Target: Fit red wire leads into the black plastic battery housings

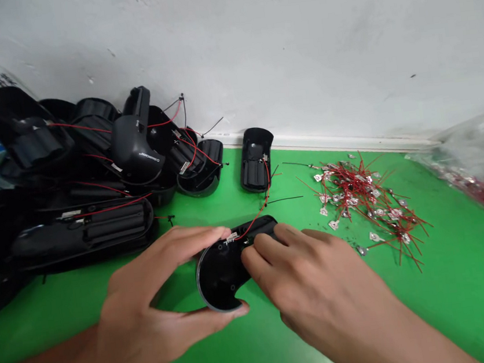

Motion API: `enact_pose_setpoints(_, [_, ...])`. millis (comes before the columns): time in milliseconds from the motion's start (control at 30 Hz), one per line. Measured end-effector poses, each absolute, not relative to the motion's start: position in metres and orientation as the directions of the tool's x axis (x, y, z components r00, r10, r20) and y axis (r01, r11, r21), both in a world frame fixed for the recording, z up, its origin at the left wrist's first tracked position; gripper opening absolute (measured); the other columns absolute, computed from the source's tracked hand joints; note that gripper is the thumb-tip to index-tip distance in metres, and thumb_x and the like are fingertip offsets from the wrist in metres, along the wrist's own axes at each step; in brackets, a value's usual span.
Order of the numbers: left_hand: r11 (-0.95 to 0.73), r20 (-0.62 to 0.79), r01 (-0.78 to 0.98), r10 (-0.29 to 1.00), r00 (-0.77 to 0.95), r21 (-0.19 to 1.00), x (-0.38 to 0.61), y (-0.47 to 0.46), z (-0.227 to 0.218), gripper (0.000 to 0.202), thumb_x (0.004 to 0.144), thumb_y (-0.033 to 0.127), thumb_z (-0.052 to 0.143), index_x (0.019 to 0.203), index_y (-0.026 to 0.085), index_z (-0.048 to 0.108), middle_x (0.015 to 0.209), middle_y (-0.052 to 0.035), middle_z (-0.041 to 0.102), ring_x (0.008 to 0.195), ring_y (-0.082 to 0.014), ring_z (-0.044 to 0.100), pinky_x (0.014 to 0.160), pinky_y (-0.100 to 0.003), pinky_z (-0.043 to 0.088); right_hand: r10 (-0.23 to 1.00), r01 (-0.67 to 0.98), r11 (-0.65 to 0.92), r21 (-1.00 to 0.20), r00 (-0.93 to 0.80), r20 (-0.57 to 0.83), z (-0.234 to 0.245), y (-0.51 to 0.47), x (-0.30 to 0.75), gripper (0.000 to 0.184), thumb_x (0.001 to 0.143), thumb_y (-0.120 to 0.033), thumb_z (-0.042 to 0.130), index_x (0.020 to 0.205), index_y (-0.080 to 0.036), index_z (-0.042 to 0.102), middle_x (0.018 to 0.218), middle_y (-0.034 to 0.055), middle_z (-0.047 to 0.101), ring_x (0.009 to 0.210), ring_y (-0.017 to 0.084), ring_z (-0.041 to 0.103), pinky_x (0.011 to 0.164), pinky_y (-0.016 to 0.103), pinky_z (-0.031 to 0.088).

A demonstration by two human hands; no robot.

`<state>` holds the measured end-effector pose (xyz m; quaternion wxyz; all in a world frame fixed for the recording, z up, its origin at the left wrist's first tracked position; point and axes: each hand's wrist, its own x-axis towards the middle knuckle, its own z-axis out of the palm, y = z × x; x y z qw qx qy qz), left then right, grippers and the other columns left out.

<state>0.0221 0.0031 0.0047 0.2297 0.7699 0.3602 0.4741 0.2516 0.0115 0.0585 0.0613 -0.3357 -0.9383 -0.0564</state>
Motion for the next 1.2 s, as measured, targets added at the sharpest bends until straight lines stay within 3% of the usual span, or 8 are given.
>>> enact_pose_setpoints(300, [-0.609,0.539,0.32,0.792,0.286,0.726,0.019,0.004,0.004,0.061,0.088,0.03,0.091,0.14,0.027,0.058,0.13,-0.004,0.073,0.118,-0.023,0.072,0.106,-0.039,0.06,0.585,0.606,0.76,0.235,-0.795,0.157,0.063,0.008,0.237,0.025,0.075,0.002,0.055,0.086,-0.02,0.063,0.077,0.0066,0.062,0.066,0.028,0.056,0.055,0.042,0.031])
enact_pose_setpoints(567, [-0.66,0.586,0.309,0.75,0.306,0.685,0.022,0.011,0.002,0.068,0.084,0.018,0.092,0.141,0.026,0.057,0.129,-0.0028,0.073,0.116,-0.0215,0.071,0.104,-0.036,0.06,0.595,0.609,0.761,0.222,-0.793,0.135,0.069,0.025,0.242,0.03,0.074,0.004,0.062,0.089,-0.021,0.067,0.074,0.0009,0.061,0.064,0.027,0.054,0.062,0.042,0.025])
enact_pose_setpoints(700, [-0.641,0.583,0.309,0.767,0.266,0.703,0.022,0.01,0.0,0.065,0.085,0.024,0.092,0.14,0.026,0.058,0.128,-0.0046,0.073,0.116,-0.0231,0.072,0.104,-0.039,0.062,0.589,0.599,0.754,0.27,-0.798,0.128,0.066,0.022,0.239,0.019,0.078,-0.003,0.066,0.086,-0.02,0.065,0.074,0.0026,0.059,0.065,0.027,0.053,0.061,0.042,0.023])
enact_pose_setpoints(867, [-0.611,0.548,0.317,0.791,0.272,0.725,0.02,0.01,0.0,0.069,0.081,0.026,0.095,0.14,0.026,0.059,0.129,-0.0025,0.073,0.117,-0.0207,0.072,0.108,-0.034,0.061,0.601,0.611,0.737,0.288,-0.788,0.134,0.065,0.018,0.239,0.022,0.078,0.0,0.061,0.087,-0.02,0.065,0.073,0.0035,0.06,0.065,0.027,0.054,0.062,0.042,0.025])
enact_pose_setpoints(1000, [-0.629,0.565,0.33,0.777,0.276,0.704,0.02,0.01,0.0,0.067,0.083,0.023,0.094,0.14,0.024,0.059,0.13,-0.0024,0.073,0.118,-0.0186,0.071,0.111,-0.03,0.058,0.62,0.628,0.762,0.159,-0.778,0.101,0.067,0.024,0.249,0.024,0.084,0.0,0.057,0.09,-0.022,0.06,0.075,0.0011,0.061,0.061,0.026,0.052,0.062,0.042,0.025])
enact_pose_setpoints(1133, [-0.654,0.586,0.323,0.756,0.292,0.684,0.019,0.009,-0.001,0.069,0.081,0.02,0.094,0.14,0.021,0.059,0.13,-0.0009,0.072,0.12,-0.0143,0.069,0.113,-0.02,0.052,0.689,0.686,0.718,-0.116,-0.724,-0.017,0.069,0.028,0.265,0.01,0.104,-0.015,0.056,0.098,-0.021,0.06,0.088,0.0011,0.065,0.072,0.023,0.061,0.064,0.039,0.036])
enact_pose_setpoints(1200, [-0.65,0.581,0.338,0.76,0.292,0.681,0.018,0.008,-0.001,0.068,0.082,0.02,0.094,0.14,0.021,0.059,0.13,-0.0003,0.072,0.12,-0.0132,0.069,0.113,-0.018,0.051,0.715,0.699,0.671,-0.248,-0.698,-0.032,0.07,0.028,0.271,0.007,0.107,-0.018,0.057,0.108,-0.021,0.064,0.098,0.0015,0.067,0.082,0.021,0.066,0.069,0.037,0.043])
